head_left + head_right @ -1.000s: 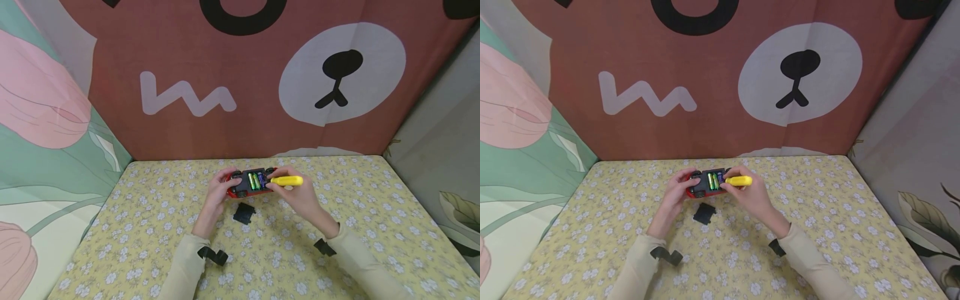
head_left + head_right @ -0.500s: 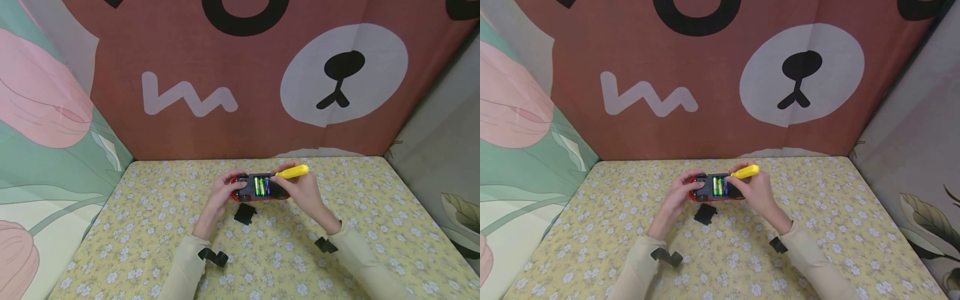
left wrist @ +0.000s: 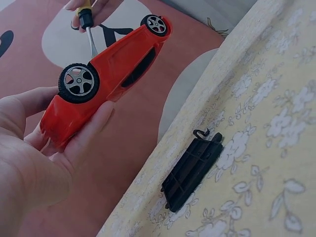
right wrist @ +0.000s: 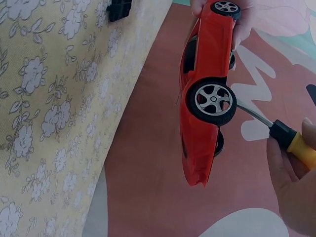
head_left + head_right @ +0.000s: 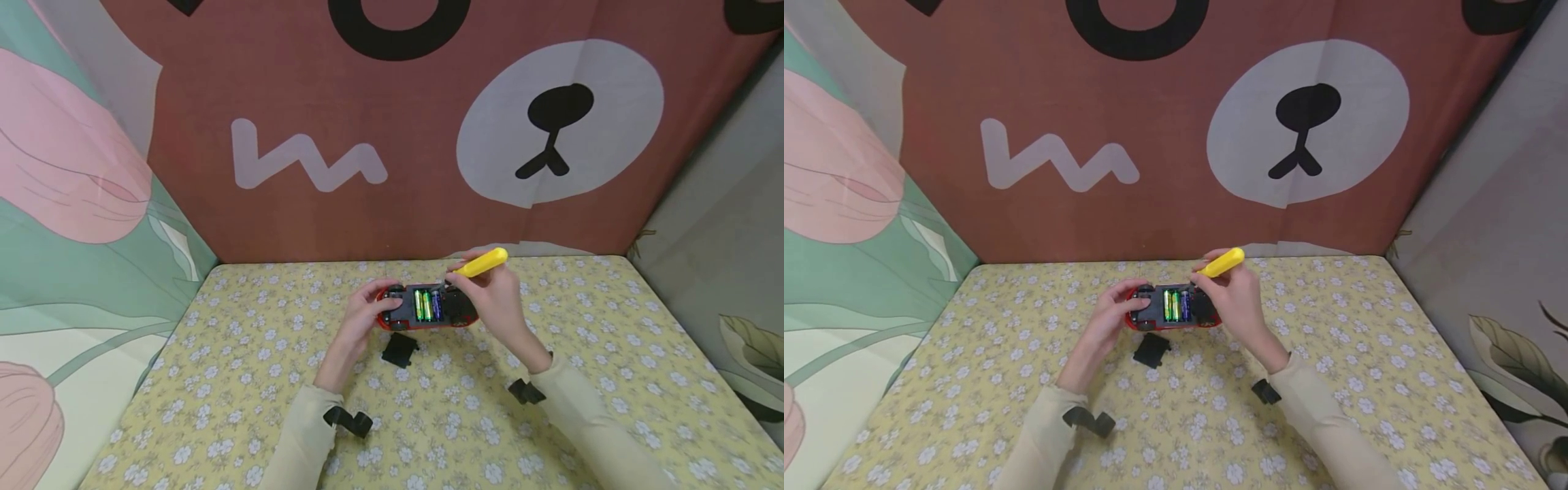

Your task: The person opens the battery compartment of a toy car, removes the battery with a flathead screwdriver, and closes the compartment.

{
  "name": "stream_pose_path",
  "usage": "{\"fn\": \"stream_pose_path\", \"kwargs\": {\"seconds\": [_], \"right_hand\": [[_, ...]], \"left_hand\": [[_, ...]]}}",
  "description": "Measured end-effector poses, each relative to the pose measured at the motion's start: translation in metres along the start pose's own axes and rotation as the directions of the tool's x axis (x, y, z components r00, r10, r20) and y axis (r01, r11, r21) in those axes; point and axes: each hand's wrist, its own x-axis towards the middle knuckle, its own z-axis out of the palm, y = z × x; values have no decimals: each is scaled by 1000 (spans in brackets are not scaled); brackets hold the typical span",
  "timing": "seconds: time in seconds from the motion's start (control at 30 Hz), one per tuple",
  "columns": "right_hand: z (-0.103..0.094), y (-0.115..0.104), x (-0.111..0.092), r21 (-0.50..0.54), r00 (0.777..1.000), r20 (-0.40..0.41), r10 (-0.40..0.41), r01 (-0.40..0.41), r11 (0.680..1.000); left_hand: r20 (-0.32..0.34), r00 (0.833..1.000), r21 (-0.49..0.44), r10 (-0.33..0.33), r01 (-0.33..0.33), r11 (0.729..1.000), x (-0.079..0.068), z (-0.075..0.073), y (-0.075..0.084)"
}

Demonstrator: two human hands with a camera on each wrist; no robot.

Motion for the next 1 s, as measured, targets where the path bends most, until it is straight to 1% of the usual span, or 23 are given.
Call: {"fn": "stream_pose_path", "kwargs": {"seconds": [0.13, 0.27, 1.0], "right_hand": [[1, 0, 3, 7, 999, -34, 33, -33, 999], [1, 3, 5, 1, 998, -44, 48, -48, 999], [0, 6, 8, -87, 999, -6, 50, -50, 995]], "left_hand": [[-4, 1000, -11, 0, 0, 1000, 0, 0, 0], [-6, 1000, -18, 0, 0, 1000, 1, -1, -1], [-26, 1000, -28, -12, 12, 1000, 2, -2, -3]]}}
